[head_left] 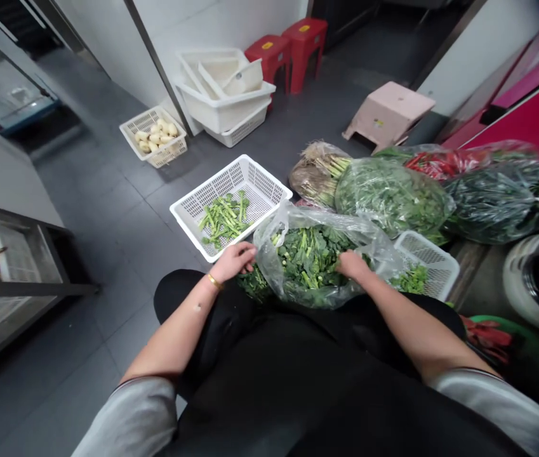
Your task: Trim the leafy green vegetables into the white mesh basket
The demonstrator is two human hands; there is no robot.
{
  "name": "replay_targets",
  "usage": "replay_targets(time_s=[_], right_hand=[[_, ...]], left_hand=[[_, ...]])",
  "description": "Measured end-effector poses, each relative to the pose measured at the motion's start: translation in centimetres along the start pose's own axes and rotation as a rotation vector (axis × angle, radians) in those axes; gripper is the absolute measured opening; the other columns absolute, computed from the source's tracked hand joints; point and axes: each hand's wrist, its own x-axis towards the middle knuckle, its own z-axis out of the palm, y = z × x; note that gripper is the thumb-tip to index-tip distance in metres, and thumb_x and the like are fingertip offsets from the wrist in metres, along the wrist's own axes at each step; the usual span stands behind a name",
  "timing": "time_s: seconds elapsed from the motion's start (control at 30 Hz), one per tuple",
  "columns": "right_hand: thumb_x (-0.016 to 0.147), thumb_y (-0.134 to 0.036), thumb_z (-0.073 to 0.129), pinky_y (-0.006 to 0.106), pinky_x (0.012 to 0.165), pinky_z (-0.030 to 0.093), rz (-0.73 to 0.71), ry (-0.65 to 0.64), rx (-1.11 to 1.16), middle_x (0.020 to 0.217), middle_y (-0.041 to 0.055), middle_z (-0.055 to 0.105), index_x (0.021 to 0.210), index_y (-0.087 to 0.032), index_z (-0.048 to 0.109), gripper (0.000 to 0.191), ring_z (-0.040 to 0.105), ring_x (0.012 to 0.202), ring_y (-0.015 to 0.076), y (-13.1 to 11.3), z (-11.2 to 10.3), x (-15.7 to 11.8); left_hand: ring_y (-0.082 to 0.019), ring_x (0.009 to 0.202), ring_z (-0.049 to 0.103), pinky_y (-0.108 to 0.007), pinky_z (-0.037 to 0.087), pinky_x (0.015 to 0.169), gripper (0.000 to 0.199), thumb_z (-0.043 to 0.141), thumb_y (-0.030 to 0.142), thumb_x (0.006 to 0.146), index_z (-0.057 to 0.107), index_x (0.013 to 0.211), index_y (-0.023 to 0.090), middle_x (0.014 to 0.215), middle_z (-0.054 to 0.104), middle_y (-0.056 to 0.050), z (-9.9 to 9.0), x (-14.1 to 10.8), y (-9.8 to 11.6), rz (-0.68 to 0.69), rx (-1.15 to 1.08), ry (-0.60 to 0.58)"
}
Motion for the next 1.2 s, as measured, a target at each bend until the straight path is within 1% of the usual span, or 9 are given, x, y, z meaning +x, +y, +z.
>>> replay_targets(time_s=[0.13,0.23,0.33,0.43,0.57,0.7,0.87,1.03,1.2], right_hand=[[0.077,-0.032,0.062,0.030,0.084,0.044,-0.113,0.132,0.026,0.093,0.0119,0.062,0.107,-0.014,0.066,0.035,0.059,0.092,0.0232,1.6,-6.8,-4.6],[0.075,-0.037,0.065,0.032,0.080,0.048,-0.300,0.445,0.181,0.089,0.0075,0.060,0.104,-0.019,0.067,0.034,0.061,0.080,0.0205,-0.5,-10.3,-9.5],[0.082,-0.036,0.059,0.035,0.084,0.050,-0.543,0.829,0.399,0.104,0.0111,0.057,0.107,-0.019,0.064,0.031,0.061,0.092,0.0221,-5.5,-9.2,-13.2],[0.086,-0.027,0.054,0.041,0.095,0.046,-0.790,0.981,0.494,0.123,0.0168,0.049,0.113,-0.017,0.061,0.029,0.050,0.118,0.0269,-10.5,-5.2,-14.4],[0.085,-0.032,0.056,0.042,0.092,0.049,-0.969,0.707,0.657,0.125,0.0166,0.053,0.113,-0.017,0.060,0.031,0.052,0.118,0.0278,-12.8,-3.3,-13.4],[0.082,-0.046,0.057,0.027,0.054,0.049,-0.665,0.403,0.952,0.073,0.0028,0.065,0.095,-0.018,0.063,0.032,0.059,0.059,0.0145,-12.1,-6.4,-11.0],[0.071,-0.055,0.064,0.022,0.038,0.032,-0.585,0.053,1.090,0.040,-0.0040,0.048,0.055,-0.018,0.053,0.042,0.041,0.036,0.0087,-13.1,-8.9,-9.3],[0.067,-0.054,0.069,0.026,0.045,0.048,-0.474,0.177,1.527,0.053,-0.0007,0.062,0.068,-0.019,0.055,0.037,0.056,0.044,0.0132,-14.7,-8.3,-10.1],[0.072,-0.051,0.067,0.025,0.044,0.049,-0.616,0.150,1.418,0.051,-0.0014,0.062,0.065,-0.021,0.048,0.037,0.056,0.042,0.0123,-16.6,-8.9,-10.6]], left_hand=[[-0.015,0.056,0.064,-0.021,0.045,0.046,0.045,0.064,0.053,0.072,0.063,0.093,0.014,0.073,0.067,-0.007,6.8,-2.5,0.2,-0.154,-0.325,-0.426],[-0.017,0.068,0.067,-0.024,0.049,0.056,0.048,0.072,0.050,0.065,0.065,0.097,0.015,0.081,0.069,-0.010,11.4,-3.4,1.1,-0.206,-0.511,-0.624],[-0.019,0.082,0.067,-0.029,0.051,0.072,0.055,0.078,0.049,0.058,0.065,0.101,0.016,0.093,0.069,-0.011,12.8,-3.2,2.4,-0.079,-0.915,-0.494],[-0.018,0.078,0.066,-0.029,0.051,0.072,0.046,0.074,0.049,0.064,0.066,0.091,0.013,0.088,0.069,-0.011,10.9,-2.7,2.9,0.021,-1.200,-0.204],[-0.016,0.067,0.065,-0.028,0.052,0.067,0.031,0.079,0.028,0.058,0.065,0.078,0.008,0.072,0.067,-0.008,6.9,-3.3,2.3,-0.014,-1.124,0.025],[-0.017,0.064,0.064,-0.034,0.055,0.063,0.036,0.081,0.018,0.052,0.066,0.083,0.008,0.074,0.067,-0.008,5.5,-4.4,2.1,-0.012,-0.961,-0.018],[-0.017,0.066,0.064,-0.032,0.054,0.064,0.039,0.081,0.018,0.053,0.064,0.087,0.009,0.076,0.067,-0.006,5.6,-4.6,2.8,0.040,-0.910,0.004],[-0.023,0.078,0.067,-0.038,0.055,0.068,0.046,0.080,0.026,0.059,0.059,0.097,0.013,0.085,0.069,-0.009,5.5,-5.5,2.3,0.044,-1.027,0.030],[-0.013,0.047,0.059,-0.028,0.049,0.050,0.034,0.078,0.032,0.063,0.062,0.079,0.007,0.063,0.064,-0.006,5.9,-6.8,1.5,0.031,-0.891,0.208]])
